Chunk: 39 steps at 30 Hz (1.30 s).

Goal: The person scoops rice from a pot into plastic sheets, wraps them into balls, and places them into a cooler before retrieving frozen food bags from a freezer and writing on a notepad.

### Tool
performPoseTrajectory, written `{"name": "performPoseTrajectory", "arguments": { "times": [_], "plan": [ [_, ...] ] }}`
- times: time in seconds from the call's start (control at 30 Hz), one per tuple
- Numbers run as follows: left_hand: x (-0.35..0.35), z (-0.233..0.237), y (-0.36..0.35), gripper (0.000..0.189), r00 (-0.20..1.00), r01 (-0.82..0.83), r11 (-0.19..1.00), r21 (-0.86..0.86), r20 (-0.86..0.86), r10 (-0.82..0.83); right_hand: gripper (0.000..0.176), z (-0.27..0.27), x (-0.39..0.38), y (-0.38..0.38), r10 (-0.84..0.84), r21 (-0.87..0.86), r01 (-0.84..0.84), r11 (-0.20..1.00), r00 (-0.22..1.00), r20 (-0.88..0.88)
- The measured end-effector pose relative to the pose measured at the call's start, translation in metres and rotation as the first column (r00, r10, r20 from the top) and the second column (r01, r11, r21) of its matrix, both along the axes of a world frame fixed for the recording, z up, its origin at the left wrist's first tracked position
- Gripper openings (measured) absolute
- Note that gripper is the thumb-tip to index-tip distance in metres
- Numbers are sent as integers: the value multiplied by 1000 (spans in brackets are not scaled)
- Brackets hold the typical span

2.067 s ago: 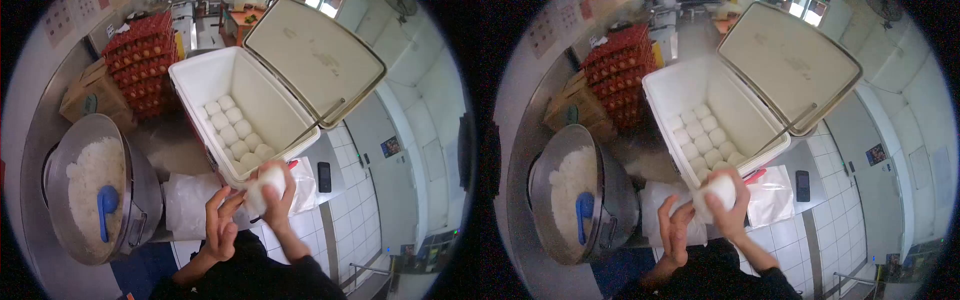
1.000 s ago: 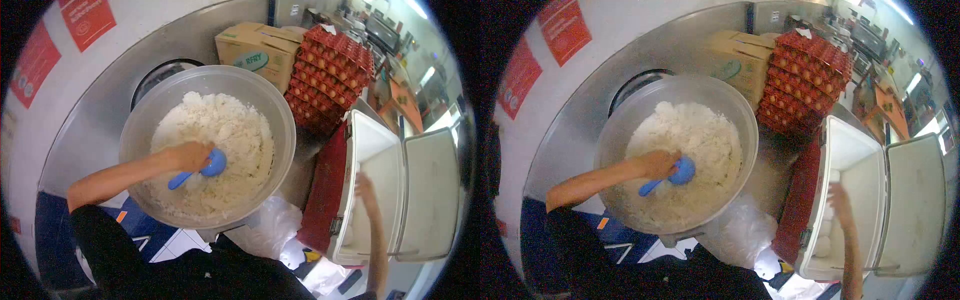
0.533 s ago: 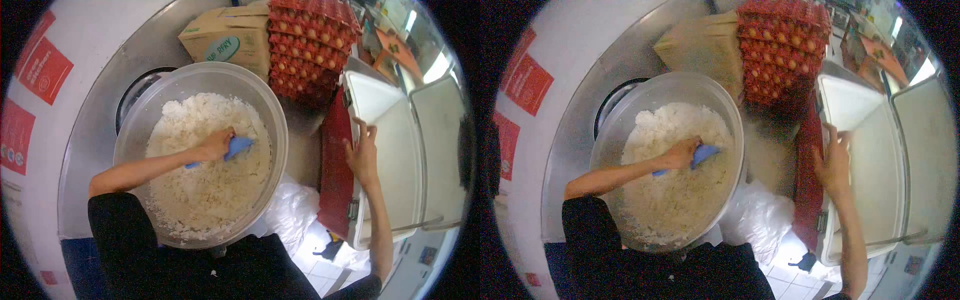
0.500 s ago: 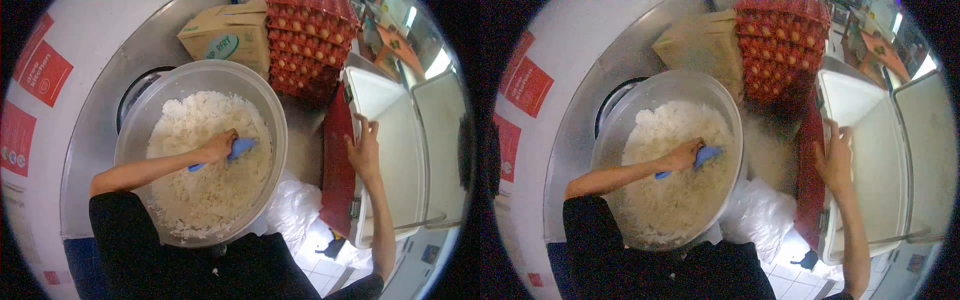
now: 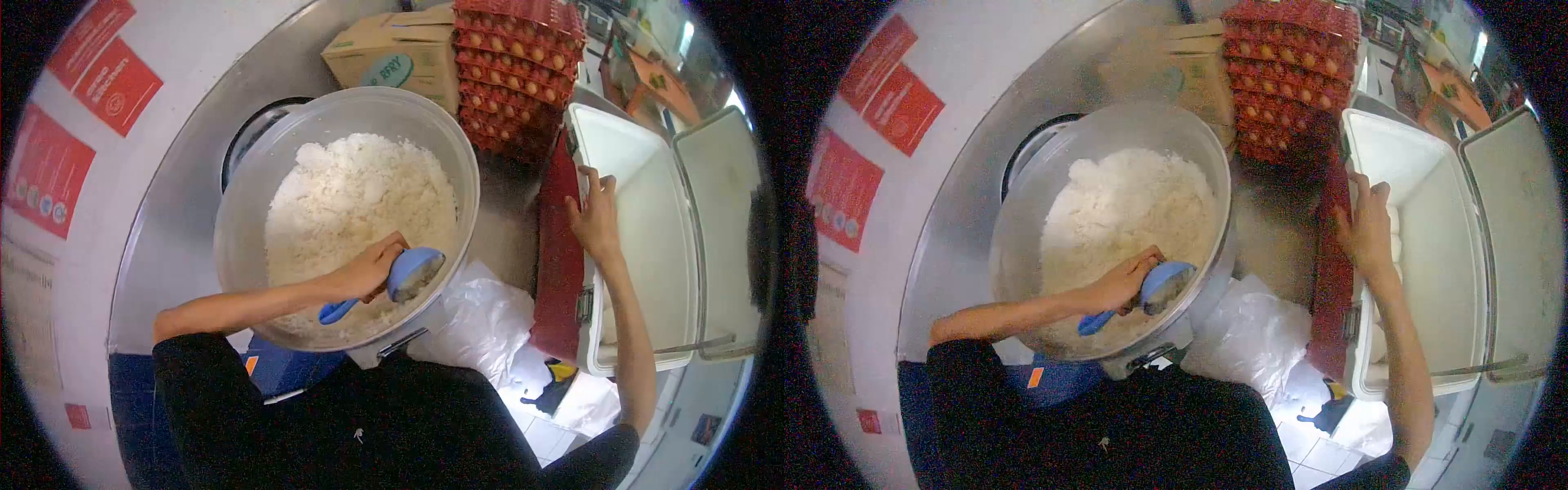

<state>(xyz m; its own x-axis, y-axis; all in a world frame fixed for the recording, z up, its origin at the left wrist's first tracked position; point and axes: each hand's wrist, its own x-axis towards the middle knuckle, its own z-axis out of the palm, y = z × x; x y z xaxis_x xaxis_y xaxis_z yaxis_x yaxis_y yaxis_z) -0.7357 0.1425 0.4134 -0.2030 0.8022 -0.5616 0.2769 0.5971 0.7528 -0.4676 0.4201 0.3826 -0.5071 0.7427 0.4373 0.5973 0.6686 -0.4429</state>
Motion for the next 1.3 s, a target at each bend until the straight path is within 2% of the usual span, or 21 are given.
{"name": "performPoseTrajectory", "arguments": {
  "times": [0.1, 0.23, 0.37, 0.4, 0.47, 0.5, 0.53, 0.57, 0.63, 0.67, 0.7, 0.73, 0.77, 0.83, 0.87, 0.93, 1.07, 1.17, 1.2, 1.23, 1.3],
  "plan": [
    [-17, 3, -9, 32, 982, 68, 979, -195, 188, -31, 53, -1, 2, 2, -9, 11, 9, 1000, 1000, -4],
    [-40, 12, -22, 40, 985, 126, 944, -305, 152, -82, 53, 2, 2, 2, -59, -86, 64, 994, 997, 59],
    [-44, 16, -23, 44, 932, 192, 923, -332, 358, -65, 56, -5, 10, 4, 84, 121, -96, 988, 992, 98],
    [-30, 11, -14, 35, 957, 94, 966, -239, 288, -22, 58, 0, 11, 3, 60, 32, -65, 997, 987, 151],
    [-18, -5, -8, 46, 960, -3, 990, -139, 276, 42, 59, 15, 18, -3, 58, -80, -36, 996, 953, 296],
    [-41, -26, -18, 45, 927, -26, 987, -160, 365, 84, 59, 22, 25, -12, 77, -105, -40, 994, 925, 373],
    [-61, -43, -24, 43, 890, -36, 981, -189, 440, 117, 54, 26, 30, -44, -34, 90, 5, 996, 947, 318],
    [-46, -14, -29, 40, 958, -27, 991, -133, 280, 63, 50, 31, 33, -84, -128, 281, 53, 958, 958, 258],
    [-31, 30, -45, 35, 967, -202, 977, -65, 143, 209, 37, 50, 45, -163, 93, 111, -98, 989, 994, 53],
    [-41, 34, -53, 35, 902, -392, 918, -65, 168, 397, 32, 23, 52, -192, 268, 72, -264, 962, 962, -50],
    [-61, 32, -65, 35, 823, -391, 920, -34, 435, 366, 27, -23, 54, -216, 440, 63, -435, 898, 884, -159],
    [-71, 33, -73, 35, 684, -401, 916, 8, 668, 293, 28, -67, 53, -244, 439, -100, -450, 887, 891, -118],
    [-58, 39, -74, 35, 686, -392, 920, 8, 668, 287, 28, -116, 51, -267, 449, -263, -453, 852, 890, -78],
    [-12, 58, -80, 38, 459, -455, 860, 233, 888, 3, 46, -227, 62, -297, 360, -214, -319, 923, 912, 194],
    [12, 61, -86, 38, 462, -450, 864, 225, 887, 10, 46, -254, 74, -310, 358, -223, -316, 922, 915, 188],
    [70, 56, -98, 39, 295, -581, 789, 200, 955, -24, 64, -285, 96, -333, 363, -274, -294, 916, 897, 253],
    [201, -1, -86, 53, -205, -541, 829, 142, 934, -294, 57, -291, 116, -361, 395, -333, -314, 889, 894, 211],
    [239, -121, -94, 35, -416, -505, 828, -244, 909, 14, 58, -313, 118, -364, 334, -239, -285, 928, 922, 198],
    [241, -160, -93, 33, -511, -388, 828, -405, 842, 172, 58, -315, 119, -364, 330, -249, -280, 927, 925, 190],
    [231, -228, -100, 30, -480, -336, 842, -423, 846, 233, 53, -316, 120, -362, 319, -225, -280, 933, 934, 162],
    [217, -288, -106, 37, -137, -566, 725, -391, 913, 385, 47, -318, 122, -362, 300, -199, -272, 941, 945, 127]
  ]
}}
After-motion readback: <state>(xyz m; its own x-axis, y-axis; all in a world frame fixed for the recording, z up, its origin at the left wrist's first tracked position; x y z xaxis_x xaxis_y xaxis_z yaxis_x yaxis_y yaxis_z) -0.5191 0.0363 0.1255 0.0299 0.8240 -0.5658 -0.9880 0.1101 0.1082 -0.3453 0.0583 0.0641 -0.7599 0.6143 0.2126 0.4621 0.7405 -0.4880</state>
